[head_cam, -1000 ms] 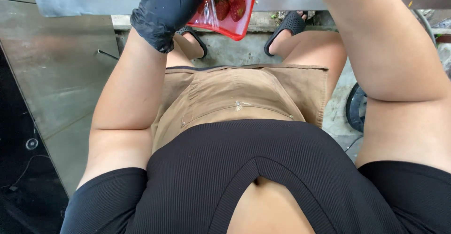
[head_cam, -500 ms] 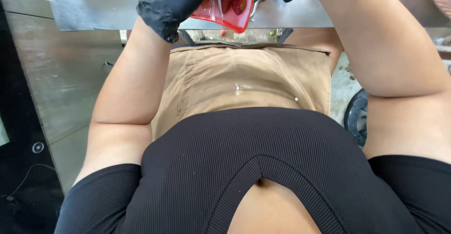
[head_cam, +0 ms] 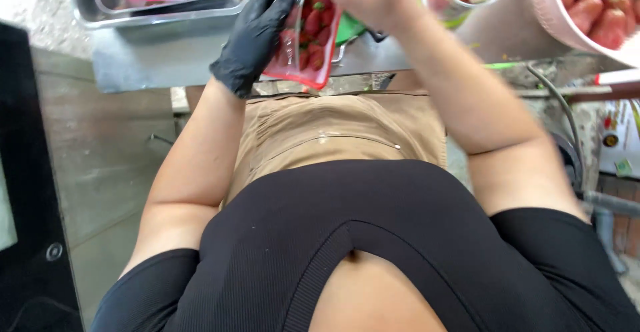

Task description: Preparing a mixed fruit cup by cutting various fruits including watermelon, melon, rose apples, and strawberries and placing them into a plastic container.

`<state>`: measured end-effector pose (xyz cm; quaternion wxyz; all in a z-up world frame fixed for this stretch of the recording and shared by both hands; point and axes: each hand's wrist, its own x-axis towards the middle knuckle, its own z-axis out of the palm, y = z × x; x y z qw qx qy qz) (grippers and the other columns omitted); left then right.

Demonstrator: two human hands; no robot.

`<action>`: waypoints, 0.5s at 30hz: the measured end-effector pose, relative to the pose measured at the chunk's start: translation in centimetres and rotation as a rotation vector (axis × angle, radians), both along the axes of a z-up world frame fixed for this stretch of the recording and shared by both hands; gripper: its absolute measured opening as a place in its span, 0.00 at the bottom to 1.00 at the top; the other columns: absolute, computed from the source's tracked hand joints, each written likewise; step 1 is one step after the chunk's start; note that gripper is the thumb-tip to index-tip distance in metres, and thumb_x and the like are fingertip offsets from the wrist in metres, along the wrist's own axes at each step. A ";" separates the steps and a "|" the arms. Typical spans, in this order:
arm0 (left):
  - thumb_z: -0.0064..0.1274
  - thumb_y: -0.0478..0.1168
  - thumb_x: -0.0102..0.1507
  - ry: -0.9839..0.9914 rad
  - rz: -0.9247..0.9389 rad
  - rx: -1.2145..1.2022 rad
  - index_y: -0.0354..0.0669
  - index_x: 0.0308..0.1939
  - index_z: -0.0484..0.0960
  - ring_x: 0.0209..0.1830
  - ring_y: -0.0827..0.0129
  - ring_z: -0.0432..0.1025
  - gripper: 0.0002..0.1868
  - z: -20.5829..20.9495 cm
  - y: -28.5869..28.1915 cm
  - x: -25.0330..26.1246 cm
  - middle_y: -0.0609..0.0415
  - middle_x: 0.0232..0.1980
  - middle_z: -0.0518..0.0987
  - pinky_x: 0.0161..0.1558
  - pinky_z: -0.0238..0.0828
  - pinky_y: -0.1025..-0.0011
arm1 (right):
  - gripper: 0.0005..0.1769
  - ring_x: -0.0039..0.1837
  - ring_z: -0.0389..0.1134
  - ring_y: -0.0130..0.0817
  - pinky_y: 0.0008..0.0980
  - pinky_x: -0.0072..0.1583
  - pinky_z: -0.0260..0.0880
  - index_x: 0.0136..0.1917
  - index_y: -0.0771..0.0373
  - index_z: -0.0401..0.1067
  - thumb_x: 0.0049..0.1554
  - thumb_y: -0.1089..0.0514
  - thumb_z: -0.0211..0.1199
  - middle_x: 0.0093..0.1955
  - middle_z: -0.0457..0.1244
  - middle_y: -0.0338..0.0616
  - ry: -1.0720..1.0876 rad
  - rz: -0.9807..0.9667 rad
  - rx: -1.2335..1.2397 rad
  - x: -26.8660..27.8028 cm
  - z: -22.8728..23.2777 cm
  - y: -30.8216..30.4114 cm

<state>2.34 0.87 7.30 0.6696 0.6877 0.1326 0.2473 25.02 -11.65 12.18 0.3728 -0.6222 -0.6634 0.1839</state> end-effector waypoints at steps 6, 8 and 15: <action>0.40 0.39 0.77 0.042 -0.034 -0.190 0.40 0.78 0.65 0.72 0.70 0.63 0.24 1.2 -1.7 -0.3 0.53 0.77 0.69 0.73 0.59 0.71 | 0.13 0.51 0.73 0.25 0.28 0.53 0.75 0.62 0.67 0.75 0.70 0.58 0.56 0.51 0.71 0.38 0.538 -0.101 0.236 -1.3 -3.5 -0.4; 0.39 0.38 0.77 -0.013 -0.048 -0.171 0.39 0.78 0.65 0.79 0.69 0.61 0.24 0.2 -1.8 -0.9 0.53 0.79 0.67 0.79 0.54 0.71 | 0.15 0.52 0.74 0.23 0.27 0.54 0.76 0.64 0.67 0.73 0.70 0.56 0.55 0.53 0.69 0.36 0.806 -0.136 0.221 -1.1 -4.0 -0.9; 0.40 0.37 0.77 0.006 0.127 -0.177 0.37 0.78 0.64 0.80 0.68 0.59 0.24 -4.7 0.7 -3.7 0.51 0.79 0.66 0.80 0.52 0.69 | 0.16 0.39 0.62 0.23 0.26 0.41 0.61 0.52 0.67 0.78 0.71 0.51 0.64 0.40 0.65 0.35 0.483 -0.351 0.223 19.3 -11.1 -15.7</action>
